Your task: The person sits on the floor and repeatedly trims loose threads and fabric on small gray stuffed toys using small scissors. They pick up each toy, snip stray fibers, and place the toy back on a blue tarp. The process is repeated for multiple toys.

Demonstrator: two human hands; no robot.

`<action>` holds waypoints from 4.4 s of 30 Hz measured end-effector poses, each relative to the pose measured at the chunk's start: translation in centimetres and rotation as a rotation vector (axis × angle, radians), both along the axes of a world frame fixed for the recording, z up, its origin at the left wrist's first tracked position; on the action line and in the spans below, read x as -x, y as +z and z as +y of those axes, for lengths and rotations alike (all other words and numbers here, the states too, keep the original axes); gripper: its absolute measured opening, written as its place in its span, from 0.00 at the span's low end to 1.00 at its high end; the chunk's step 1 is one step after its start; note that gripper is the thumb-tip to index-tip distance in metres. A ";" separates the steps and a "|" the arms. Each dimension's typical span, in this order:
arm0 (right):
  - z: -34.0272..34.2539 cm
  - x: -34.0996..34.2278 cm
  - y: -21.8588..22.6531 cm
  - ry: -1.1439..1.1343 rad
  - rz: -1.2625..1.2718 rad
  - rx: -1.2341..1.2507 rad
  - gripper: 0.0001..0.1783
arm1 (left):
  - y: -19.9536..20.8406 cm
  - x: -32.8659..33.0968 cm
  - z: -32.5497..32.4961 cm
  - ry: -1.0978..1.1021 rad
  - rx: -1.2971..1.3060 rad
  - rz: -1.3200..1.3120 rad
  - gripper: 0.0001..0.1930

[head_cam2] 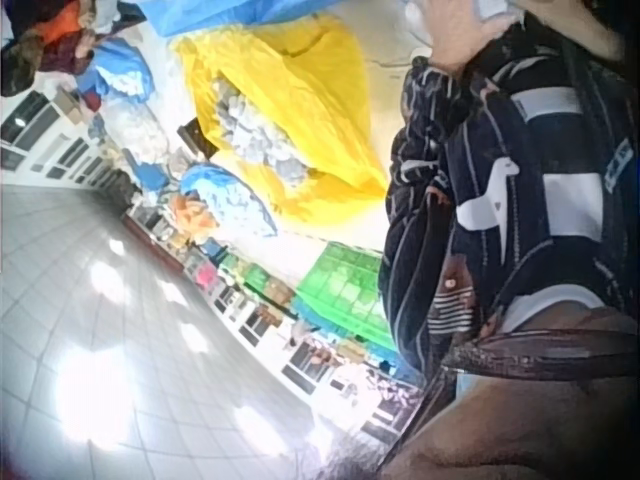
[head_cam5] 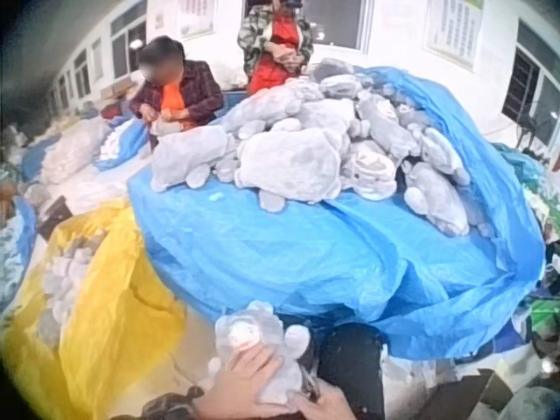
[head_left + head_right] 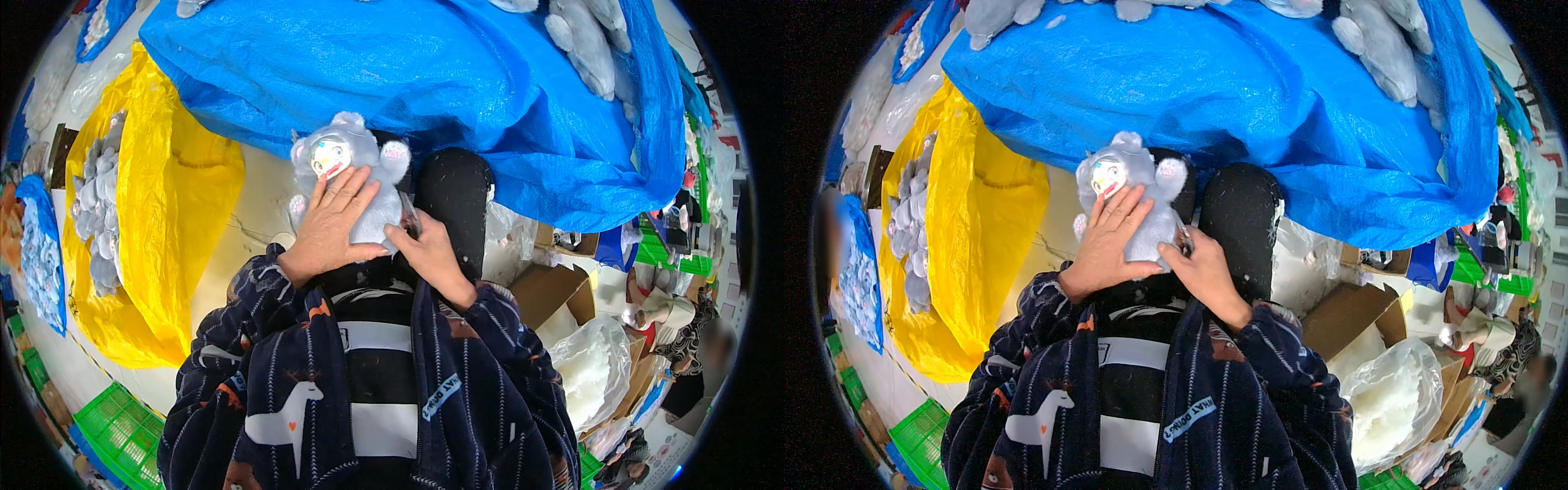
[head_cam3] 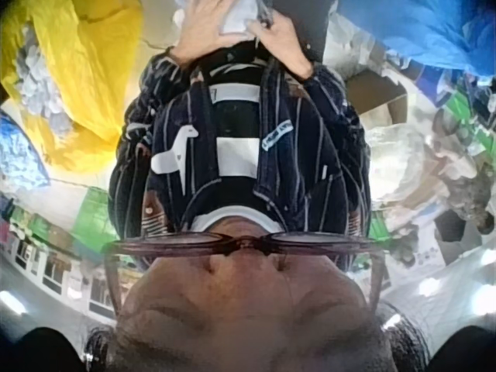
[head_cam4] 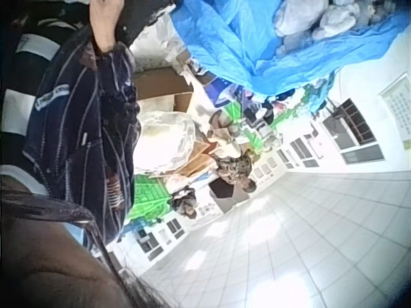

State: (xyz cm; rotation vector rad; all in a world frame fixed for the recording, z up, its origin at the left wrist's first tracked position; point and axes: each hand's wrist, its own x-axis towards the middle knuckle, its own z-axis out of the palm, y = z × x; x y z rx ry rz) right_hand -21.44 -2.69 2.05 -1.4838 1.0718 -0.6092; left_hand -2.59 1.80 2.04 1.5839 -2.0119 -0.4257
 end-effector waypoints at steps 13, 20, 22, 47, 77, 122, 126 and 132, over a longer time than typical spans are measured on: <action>-0.3 -0.8 0.2 -0.039 -0.057 -0.452 0.09 | 0.2 -1.4 6.5 0.482 -0.599 1.188 0.14; 0.7 -0.9 0.6 0.024 -0.088 -0.280 0.09 | -2.2 -1.5 5.1 0.297 -0.708 1.918 0.19; 0.7 -0.5 0.2 0.066 -0.035 -0.342 0.10 | -1.8 -1.4 4.7 0.279 -0.749 2.021 0.22; -7.7 0.0 2.8 -0.108 0.432 0.485 0.14 | -3.4 -2.2 4.5 0.304 -0.459 1.264 0.12; -7.1 -3.2 5.7 0.425 0.204 0.586 0.07 | -1.0 -1.3 -0.6 0.335 -0.341 0.732 0.19; -8.5 0.5 3.4 0.048 0.408 0.643 0.05 | -0.3 -0.3 -0.3 0.358 -0.270 0.812 0.15; -7.7 1.0 5.1 -0.131 0.220 0.302 0.10 | -0.7 -0.4 0.0 0.361 -0.269 0.828 0.14; -6.6 -1.7 5.6 0.179 0.311 0.508 0.10 | -0.3 -0.5 0.0 0.346 -0.346 0.856 0.16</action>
